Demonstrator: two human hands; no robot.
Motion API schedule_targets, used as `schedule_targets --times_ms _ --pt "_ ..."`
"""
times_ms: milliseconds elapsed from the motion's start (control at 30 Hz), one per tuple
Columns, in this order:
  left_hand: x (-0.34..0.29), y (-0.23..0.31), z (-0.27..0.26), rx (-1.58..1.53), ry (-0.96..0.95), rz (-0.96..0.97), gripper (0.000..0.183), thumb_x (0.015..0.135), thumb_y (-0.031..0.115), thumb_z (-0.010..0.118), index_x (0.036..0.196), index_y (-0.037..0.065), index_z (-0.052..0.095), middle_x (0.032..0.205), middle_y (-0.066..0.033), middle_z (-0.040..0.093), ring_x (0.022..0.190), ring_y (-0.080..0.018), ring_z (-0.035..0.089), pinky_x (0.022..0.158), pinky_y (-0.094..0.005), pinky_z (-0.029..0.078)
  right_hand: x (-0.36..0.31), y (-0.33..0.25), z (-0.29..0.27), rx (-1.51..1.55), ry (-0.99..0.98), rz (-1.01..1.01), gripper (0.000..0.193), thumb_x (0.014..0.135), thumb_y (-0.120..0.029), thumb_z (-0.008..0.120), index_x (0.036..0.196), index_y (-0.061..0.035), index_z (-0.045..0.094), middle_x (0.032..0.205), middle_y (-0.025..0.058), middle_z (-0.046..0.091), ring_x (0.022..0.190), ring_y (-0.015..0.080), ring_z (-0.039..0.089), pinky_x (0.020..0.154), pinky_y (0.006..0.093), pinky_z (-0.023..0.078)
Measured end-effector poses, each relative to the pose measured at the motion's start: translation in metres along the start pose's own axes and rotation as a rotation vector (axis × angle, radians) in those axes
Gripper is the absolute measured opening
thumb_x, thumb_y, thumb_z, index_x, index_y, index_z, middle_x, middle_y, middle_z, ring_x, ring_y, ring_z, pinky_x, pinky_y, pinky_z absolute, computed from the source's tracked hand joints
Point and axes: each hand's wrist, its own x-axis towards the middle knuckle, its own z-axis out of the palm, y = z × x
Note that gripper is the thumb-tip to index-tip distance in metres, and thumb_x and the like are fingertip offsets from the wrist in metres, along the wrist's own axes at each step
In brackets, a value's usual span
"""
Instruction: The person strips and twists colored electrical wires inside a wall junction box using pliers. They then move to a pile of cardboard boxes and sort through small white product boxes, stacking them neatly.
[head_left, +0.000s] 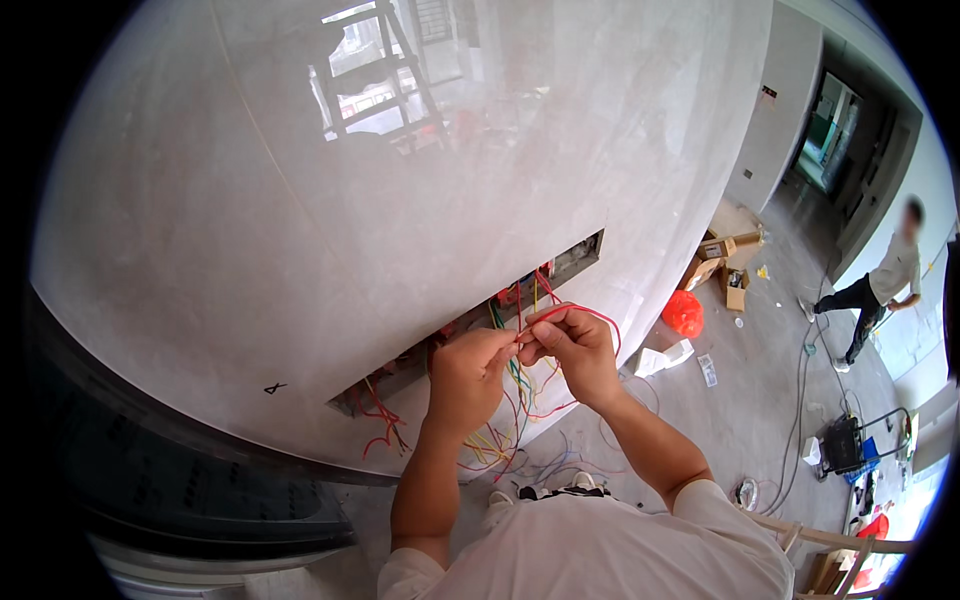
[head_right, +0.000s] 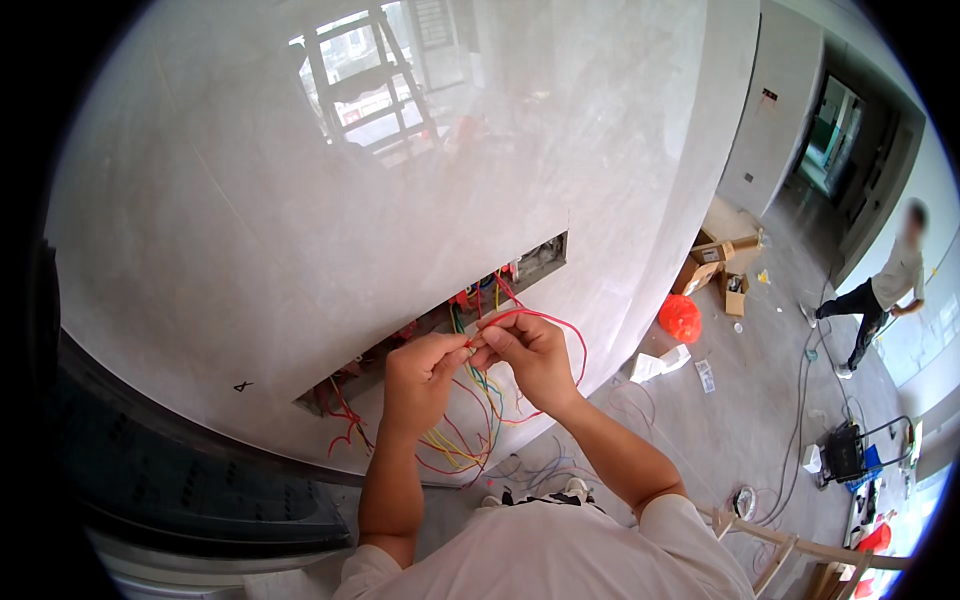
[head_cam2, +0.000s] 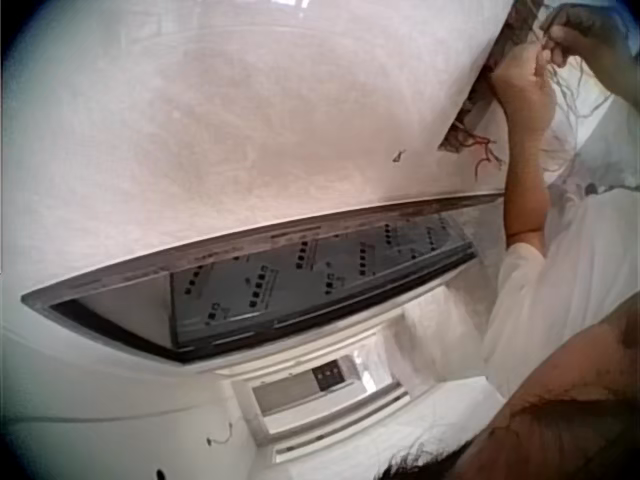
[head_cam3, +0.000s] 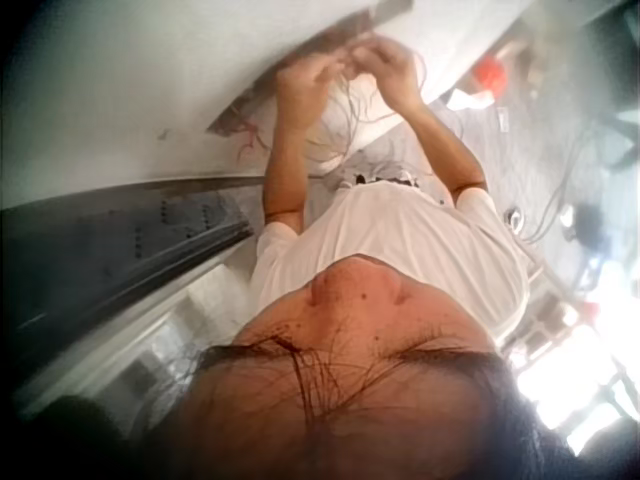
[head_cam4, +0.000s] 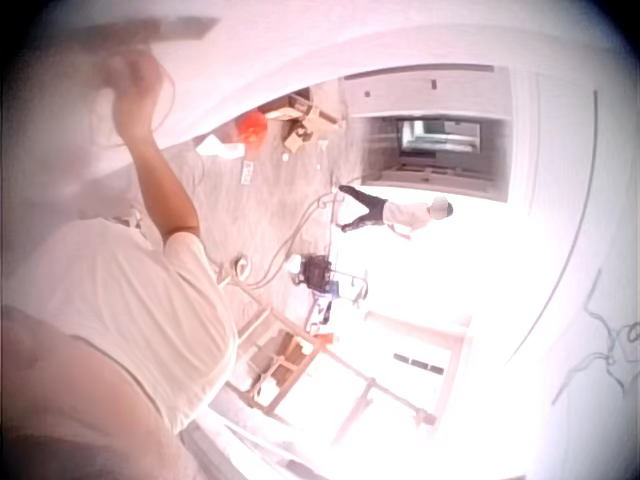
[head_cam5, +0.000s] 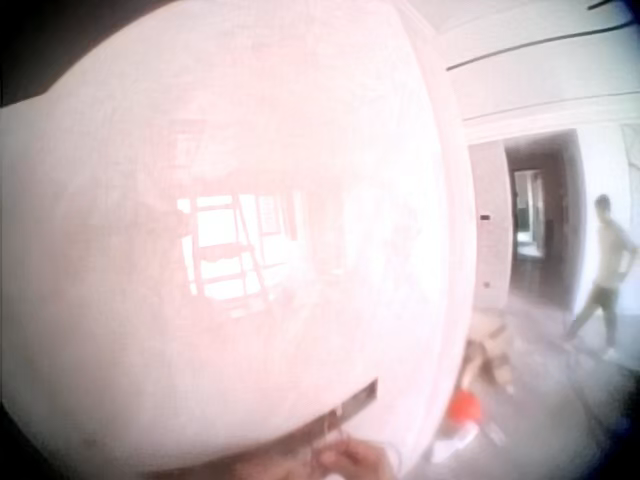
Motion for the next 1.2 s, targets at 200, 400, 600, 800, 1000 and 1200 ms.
schedule_targets --times_ms 200,400,600,800,1000,1200 --pt "-0.001 0.006 0.004 0.289 -0.069 0.145 0.012 0.091 0.001 0.072 0.102 -0.003 0.072 0.092 -0.0169 0.072 0.081 -0.0372 0.067 0.074 -0.0409 0.052 -0.005 -0.008 -0.001 -0.166 0.028 -0.001 0.014 0.104 -0.002 0.061 0.111 0.0076 0.067 0.094 0.0143 0.075 0.078 0.0179 0.073 0.072 0.0308 0.062" --pt "-0.006 -0.003 0.005 0.157 -0.048 0.103 0.010 0.094 0.004 0.070 0.101 -0.002 0.068 0.089 -0.0160 0.066 0.080 -0.0363 0.062 0.072 -0.0423 0.049 -0.005 -0.009 0.001 -0.106 0.013 0.011 0.013 0.104 -0.003 0.061 0.107 0.0070 0.069 0.090 0.0122 0.075 0.077 0.0155 0.072 0.071 0.0293 0.061" --pt "-0.004 0.004 0.010 0.026 0.037 -0.045 0.008 0.095 0.005 0.070 0.098 -0.002 0.067 0.085 -0.0163 0.064 0.077 -0.0341 0.061 0.069 -0.0411 0.048 -0.010 -0.012 0.001 -0.470 -0.001 -0.125 0.014 0.104 -0.004 0.062 0.111 0.0072 0.067 0.094 0.0113 0.075 0.072 0.0143 0.072 0.066 0.0272 0.059" --pt "-0.004 0.001 0.015 0.056 0.074 0.007 0.009 0.095 0.005 0.070 0.099 -0.003 0.069 0.080 -0.0138 0.063 0.069 -0.0250 0.059 0.064 -0.0334 0.047 -0.013 -0.017 -0.004 -0.780 -0.011 -0.208 0.009 0.097 -0.001 0.068 0.104 0.0036 0.066 0.089 0.0144 0.073 0.067 0.0185 0.073 0.058 0.0310 0.055" --pt "-0.005 -0.001 0.017 0.038 0.078 -0.065 0.008 0.094 0.002 0.070 0.099 -0.004 0.070 0.079 -0.0099 0.063 0.068 -0.0182 0.057 0.063 -0.0311 0.046 -0.061 -0.040 -0.020 -0.700 -0.176 -0.001 0.025 0.096 0.000 0.069 0.121 0.0044 0.069 0.100 0.0175 0.076 0.070 0.0231 0.074 0.062 0.0341 0.057" --pt "-0.007 -0.004 0.026 0.109 0.000 -0.039 0.007 0.092 0.003 0.070 0.096 -0.002 0.070 0.082 -0.0143 0.067 0.073 -0.0315 0.062 0.067 -0.0403 0.048 -0.045 -0.059 -0.033 -1.182 0.174 -0.754 0.029 0.087 -0.001 0.077 0.115 -0.0018 0.071 0.105 0.0121 0.074 0.091 0.0289 0.070 0.071 0.0377 0.056"
